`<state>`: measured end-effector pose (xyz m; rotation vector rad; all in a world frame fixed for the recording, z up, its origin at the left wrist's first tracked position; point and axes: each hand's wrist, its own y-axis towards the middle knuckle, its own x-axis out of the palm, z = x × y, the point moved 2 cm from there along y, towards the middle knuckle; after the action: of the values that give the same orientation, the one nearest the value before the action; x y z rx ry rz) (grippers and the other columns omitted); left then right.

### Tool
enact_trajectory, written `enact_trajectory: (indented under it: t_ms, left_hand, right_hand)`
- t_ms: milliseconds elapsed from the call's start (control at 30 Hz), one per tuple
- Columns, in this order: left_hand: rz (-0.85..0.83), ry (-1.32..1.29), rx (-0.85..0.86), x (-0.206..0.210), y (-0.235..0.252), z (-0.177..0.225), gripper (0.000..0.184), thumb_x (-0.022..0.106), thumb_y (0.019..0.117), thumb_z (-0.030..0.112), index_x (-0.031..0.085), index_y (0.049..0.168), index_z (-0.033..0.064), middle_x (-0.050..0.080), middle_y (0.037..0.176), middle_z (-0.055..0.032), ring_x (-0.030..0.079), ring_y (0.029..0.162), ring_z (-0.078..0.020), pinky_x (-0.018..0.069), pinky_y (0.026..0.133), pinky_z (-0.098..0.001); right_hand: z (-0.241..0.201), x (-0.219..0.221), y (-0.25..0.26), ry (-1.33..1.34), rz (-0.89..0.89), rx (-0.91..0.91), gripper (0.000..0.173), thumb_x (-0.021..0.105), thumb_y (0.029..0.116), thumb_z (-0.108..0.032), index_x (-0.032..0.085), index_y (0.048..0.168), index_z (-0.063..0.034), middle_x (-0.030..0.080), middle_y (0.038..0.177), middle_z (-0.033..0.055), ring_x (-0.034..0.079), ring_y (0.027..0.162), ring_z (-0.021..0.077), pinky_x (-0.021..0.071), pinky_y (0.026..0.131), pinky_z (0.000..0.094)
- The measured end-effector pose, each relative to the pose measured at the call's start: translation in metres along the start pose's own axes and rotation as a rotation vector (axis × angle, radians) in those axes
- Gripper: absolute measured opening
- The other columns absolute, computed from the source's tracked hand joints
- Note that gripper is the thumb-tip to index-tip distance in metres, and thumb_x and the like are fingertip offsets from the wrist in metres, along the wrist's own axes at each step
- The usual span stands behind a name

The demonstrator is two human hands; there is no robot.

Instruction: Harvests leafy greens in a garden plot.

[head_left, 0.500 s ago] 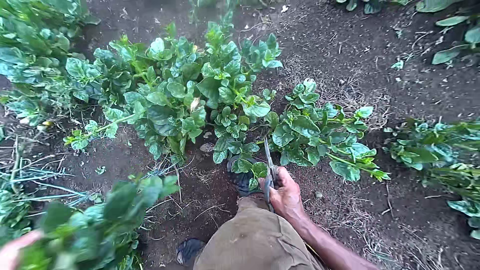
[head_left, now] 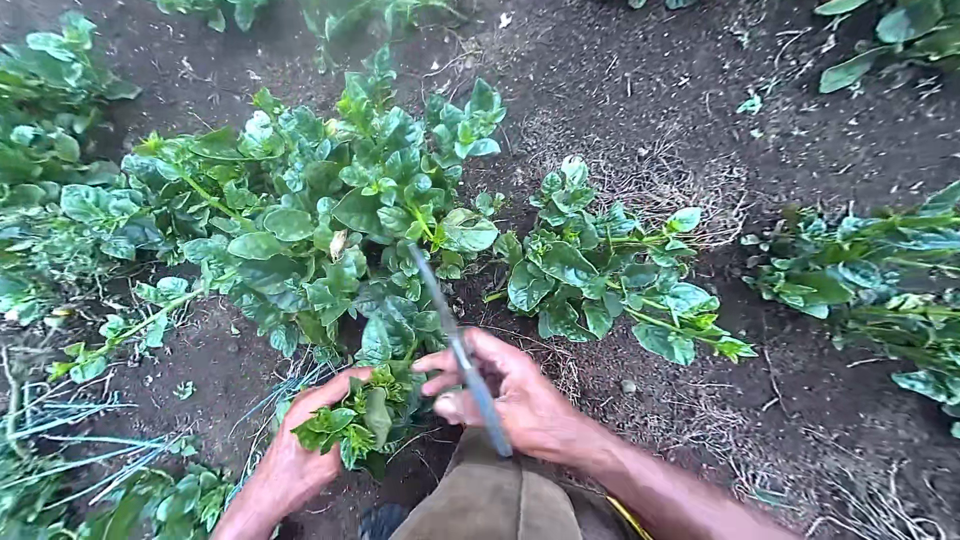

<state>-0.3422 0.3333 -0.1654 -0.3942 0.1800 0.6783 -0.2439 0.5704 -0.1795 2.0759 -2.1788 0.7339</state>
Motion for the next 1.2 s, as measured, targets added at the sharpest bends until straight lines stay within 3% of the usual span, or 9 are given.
enact_trajectory:
  t_ms: [33,100,167,233,367,567,900,1067,1200]
  left_hand:
    - [0.030,0.010,-0.012,-0.007,-0.004,0.002,0.031,0.067,0.0929,0.025,0.069,0.123,0.0192,0.072,0.113,0.0140,0.065,0.104,0.0069,0.0553,0.093,-0.0167]
    - [0.091,0.024,-0.057,-0.022,-0.015,0.004,0.031,0.067,0.0950,0.031,0.068,0.125,0.0243,0.071,0.115,0.0176,0.064,0.105,0.0074,0.0551,0.094,-0.0167]
    - [0.156,0.020,-0.103,-0.040,-0.025,0.004,0.032,0.070,0.0935,0.034,0.068,0.125,0.0297,0.070,0.117,0.0198,0.065,0.107,0.0061,0.0553,0.094,-0.0178]
    - [0.181,0.019,-0.130,-0.055,-0.033,0.007,0.033,0.072,0.0928,0.035,0.067,0.125,0.0344,0.069,0.119,0.0219,0.064,0.108,0.0061,0.0544,0.096,-0.0179]
    - [0.087,0.020,-0.093,-0.069,-0.039,0.010,0.034,0.069,0.0953,0.040,0.067,0.128,0.0317,0.070,0.121,0.0177,0.065,0.109,0.0034,0.0544,0.097,-0.0195]
    - [-0.070,-0.031,-0.072,-0.064,-0.046,0.015,0.033,0.065,0.0982,0.038,0.066,0.130,0.0288,0.071,0.122,0.0133,0.066,0.109,0.0008,0.0552,0.096,-0.0212]
    - [0.050,-0.126,-0.060,-0.057,-0.077,0.003,0.033,0.063,0.1001,0.037,0.067,0.131,0.0264,0.070,0.125,0.0107,0.066,0.113,-0.0027,0.0544,0.099,-0.0235]
    - [-0.044,-0.055,-0.075,-0.047,-0.074,0.011,0.030,0.061,0.1013,0.037,0.068,0.128,0.0263,0.071,0.123,0.0113,0.064,0.116,-0.0004,0.0514,0.106,-0.0294]
    - [-0.002,-0.018,-0.057,-0.043,-0.076,0.013,0.029,0.066,0.0984,0.032,0.069,0.125,0.0187,0.073,0.119,0.0047,0.065,0.114,-0.0034,0.0515,0.106,-0.0329]
  right_hand:
    - [0.004,-0.013,-0.007,0.084,0.029,0.008,0.034,0.072,0.0956,-0.023,0.056,0.119,-0.0033,0.074,0.118,0.0094,0.076,0.093,0.0201,0.0649,0.071,0.0336]
    - [0.019,-0.045,-0.022,0.135,0.034,0.082,0.050,0.066,0.0961,-0.051,0.056,0.119,-0.0078,0.074,0.116,0.0081,0.075,0.098,0.0245,0.0652,0.071,0.0372]
    - [0.037,-0.072,-0.038,0.059,-0.055,0.231,0.065,0.058,0.0915,-0.071,0.060,0.118,-0.0112,0.074,0.105,0.0013,0.073,0.092,0.0159,0.0623,0.069,0.0311]
    - [0.050,-0.086,-0.048,-0.066,-0.241,0.368,0.060,0.057,0.0929,-0.070,0.065,0.111,-0.0136,0.070,0.089,-0.0059,0.067,0.077,0.0042,0.0565,0.065,0.0228]
    - [0.064,-0.082,-0.034,-0.144,-0.599,0.580,0.059,0.054,0.0939,-0.071,0.065,0.102,-0.0132,0.065,0.074,-0.0059,0.062,0.064,0.0034,0.0521,0.059,0.0223]
    - [0.079,-0.061,0.009,-0.049,-0.583,0.731,0.051,0.052,0.0982,-0.064,0.067,0.104,-0.0152,0.067,0.072,-0.0054,0.062,0.056,0.0043,0.0466,0.047,0.0197]
    - [0.082,-0.053,0.004,0.002,-0.731,0.725,0.059,0.048,0.0958,-0.072,0.068,0.106,-0.0169,0.066,0.073,-0.0071,0.058,0.054,0.0024,0.0467,0.047,0.0193]
    - [0.084,-0.043,0.018,0.043,-0.658,0.773,0.058,0.044,0.0982,-0.071,0.064,0.103,-0.0171,0.068,0.074,-0.0055,0.060,0.054,0.0028,0.0454,0.045,0.0181]
    - [0.093,-0.039,0.020,0.066,-0.564,0.757,0.046,0.059,0.0961,-0.062,0.068,0.096,-0.0172,0.065,0.068,-0.0061,0.058,0.052,0.0033,0.0441,0.045,0.0181]
